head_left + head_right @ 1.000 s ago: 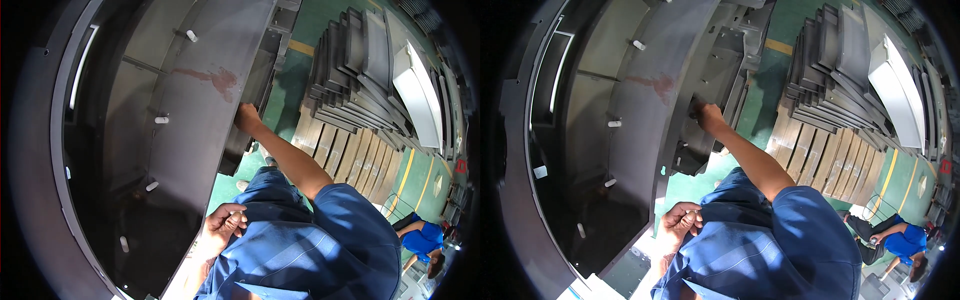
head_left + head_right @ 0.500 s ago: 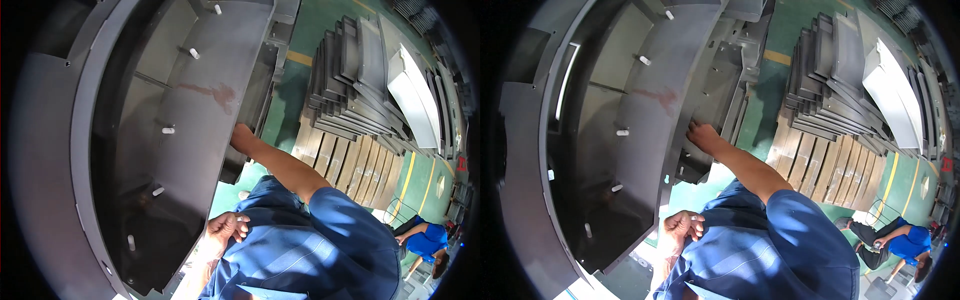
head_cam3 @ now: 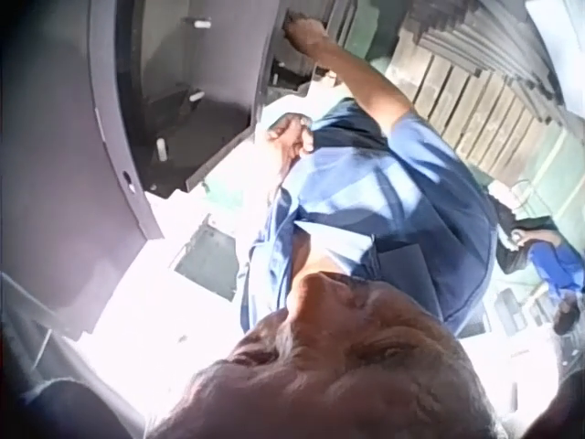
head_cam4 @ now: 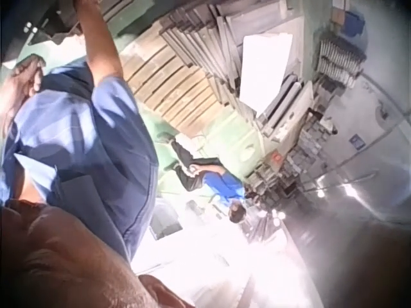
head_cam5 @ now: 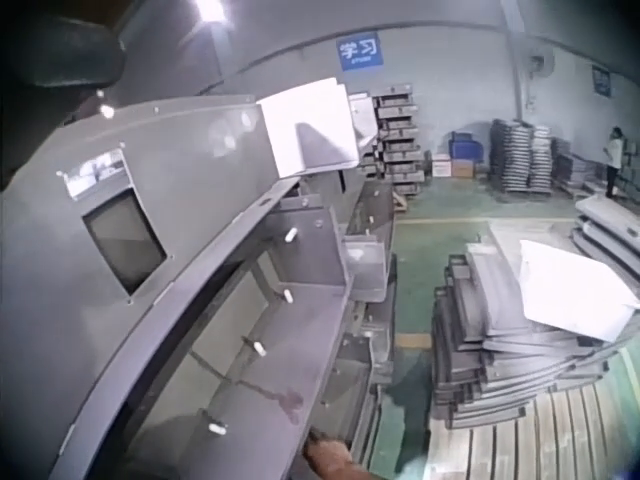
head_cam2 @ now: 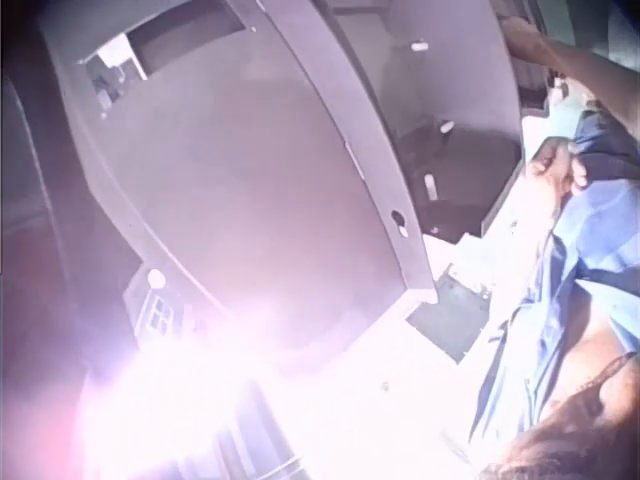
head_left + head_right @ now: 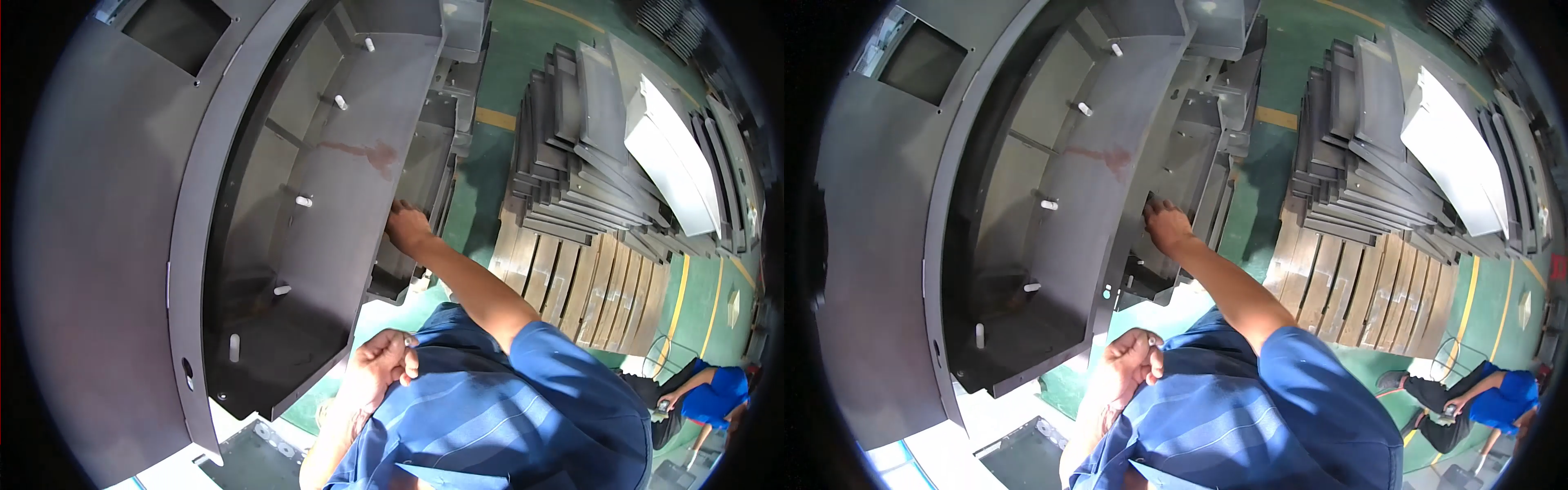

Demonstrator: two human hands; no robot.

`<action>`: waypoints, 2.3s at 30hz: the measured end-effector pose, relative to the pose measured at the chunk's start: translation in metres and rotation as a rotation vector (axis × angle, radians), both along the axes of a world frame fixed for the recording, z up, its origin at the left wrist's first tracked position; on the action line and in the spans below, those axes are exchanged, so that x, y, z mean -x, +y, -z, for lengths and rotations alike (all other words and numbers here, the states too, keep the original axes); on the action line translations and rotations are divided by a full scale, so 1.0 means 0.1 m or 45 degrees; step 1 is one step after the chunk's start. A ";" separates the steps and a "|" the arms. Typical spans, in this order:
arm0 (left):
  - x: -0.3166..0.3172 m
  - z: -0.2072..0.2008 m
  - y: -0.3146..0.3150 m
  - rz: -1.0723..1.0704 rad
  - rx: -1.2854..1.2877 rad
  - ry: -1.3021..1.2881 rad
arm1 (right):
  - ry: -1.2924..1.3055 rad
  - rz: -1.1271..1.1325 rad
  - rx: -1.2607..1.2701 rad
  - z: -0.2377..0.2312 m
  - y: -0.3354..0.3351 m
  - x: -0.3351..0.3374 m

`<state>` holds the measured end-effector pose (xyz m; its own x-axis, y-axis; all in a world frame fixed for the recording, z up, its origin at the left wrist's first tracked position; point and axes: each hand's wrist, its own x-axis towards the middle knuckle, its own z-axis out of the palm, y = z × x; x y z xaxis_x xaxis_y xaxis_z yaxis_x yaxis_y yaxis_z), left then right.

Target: The person inserts plastic spacers into pre-drilled holes of metal cabinet panels by hand.

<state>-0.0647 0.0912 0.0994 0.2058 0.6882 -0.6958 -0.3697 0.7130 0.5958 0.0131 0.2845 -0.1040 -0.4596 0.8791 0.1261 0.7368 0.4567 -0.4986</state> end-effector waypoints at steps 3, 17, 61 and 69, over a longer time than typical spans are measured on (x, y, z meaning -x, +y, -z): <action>-0.02 0.11 0.05 0.018 0.019 0.033 | 0.499 0.169 -0.041 -0.46 -0.43 -0.37; -0.53 0.41 0.13 0.453 0.195 0.033 | 0.752 0.041 0.707 -1.56 -1.76 -1.49; 0.49 -0.88 0.81 -0.555 -3.067 3.084 | 0.219 0.152 0.411 0.18 1.12 -0.44; 0.57 -0.93 0.72 -0.392 -2.917 3.217 | -0.225 -0.220 0.233 0.13 1.24 -0.24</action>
<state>-0.1218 0.1630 0.1923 0.7275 0.0471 0.6845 0.6858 -0.0833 -0.7230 0.0366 0.4085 -0.1171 -0.6050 0.7868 -0.1222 0.7386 0.4973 -0.4551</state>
